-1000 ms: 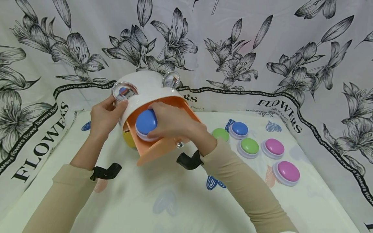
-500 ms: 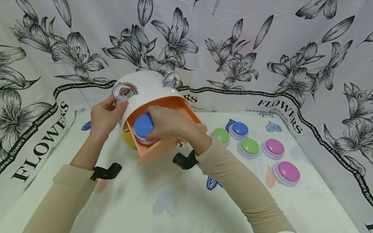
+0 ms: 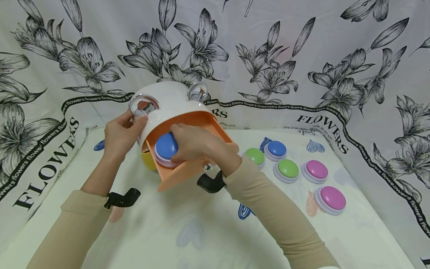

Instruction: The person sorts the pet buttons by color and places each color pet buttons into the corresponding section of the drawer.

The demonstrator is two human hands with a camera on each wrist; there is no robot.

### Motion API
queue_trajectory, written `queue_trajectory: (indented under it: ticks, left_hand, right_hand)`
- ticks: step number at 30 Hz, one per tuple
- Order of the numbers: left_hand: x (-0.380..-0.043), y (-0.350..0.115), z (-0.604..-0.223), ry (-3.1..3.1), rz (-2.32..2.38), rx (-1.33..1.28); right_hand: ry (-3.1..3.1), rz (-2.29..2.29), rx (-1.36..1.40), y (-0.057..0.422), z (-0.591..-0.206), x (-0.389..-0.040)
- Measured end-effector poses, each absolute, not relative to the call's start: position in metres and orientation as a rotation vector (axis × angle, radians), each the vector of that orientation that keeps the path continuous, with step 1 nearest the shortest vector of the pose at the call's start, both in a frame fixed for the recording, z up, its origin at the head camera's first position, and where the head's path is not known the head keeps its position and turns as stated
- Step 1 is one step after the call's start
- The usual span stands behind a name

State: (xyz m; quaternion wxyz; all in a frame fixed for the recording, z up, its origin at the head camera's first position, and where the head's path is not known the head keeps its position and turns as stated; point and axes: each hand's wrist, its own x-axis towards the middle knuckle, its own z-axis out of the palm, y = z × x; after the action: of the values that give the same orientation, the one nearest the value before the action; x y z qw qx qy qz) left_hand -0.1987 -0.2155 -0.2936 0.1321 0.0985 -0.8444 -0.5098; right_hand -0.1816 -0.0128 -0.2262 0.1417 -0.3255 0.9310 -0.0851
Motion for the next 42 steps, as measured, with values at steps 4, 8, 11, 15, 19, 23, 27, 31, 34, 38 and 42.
queue_trajectory:
  ticks: [4, 8, 11, 15, 19, 23, 27, 31, 34, 38, 42]
  left_hand:
    - [-0.199, -0.215, -0.293, -2.451, -1.485, 0.286]
    - [-0.199, -0.215, -0.293, -2.453, -1.48, 0.286]
    - [-0.198, -0.215, -0.294, -2.455, -1.474, 0.283]
    - [-0.198, -0.215, -0.294, -2.454, -1.469, 0.276]
    - [-0.198, -0.215, -0.294, -2.452, -1.465, 0.268]
    - [-0.198, -0.215, -0.294, -2.444, -1.464, 0.256]
    - [-0.198, -0.215, -0.294, -2.441, -1.461, 0.262]
    - [-0.199, -0.215, -0.294, -2.442, -1.467, 0.285]
    - [-0.199, -0.216, -0.294, -2.441, -1.469, 0.295]
    - [-0.199, -0.215, -0.294, -2.442, -1.463, 0.293]
    - [-0.199, -0.215, -0.294, -2.443, -1.462, 0.294]
  right_hand:
    - [2.667, -0.206, -0.95, -0.012, -0.225, -0.182]
    - [2.637, -0.203, -0.974, -0.011, -0.225, -0.184]
    - [2.618, -0.27, -0.974, -0.01, -0.225, -0.186]
    - [2.631, -0.386, -0.946, -0.007, -0.226, -0.186]
    - [2.662, -0.459, -0.953, 0.0, -0.225, -0.184]
    - [2.668, -0.512, -0.998, 0.01, -0.222, -0.184]
    - [2.688, -0.618, -1.009, 0.025, -0.222, -0.184]
    - [2.738, -0.776, -1.01, 0.042, -0.224, -0.187]
    - [2.785, -0.882, -1.029, 0.056, -0.227, -0.192]
    - [2.836, -1.039, -1.03, 0.075, -0.233, -0.201]
    - [2.913, -1.171, -0.967, 0.094, -0.239, -0.21]
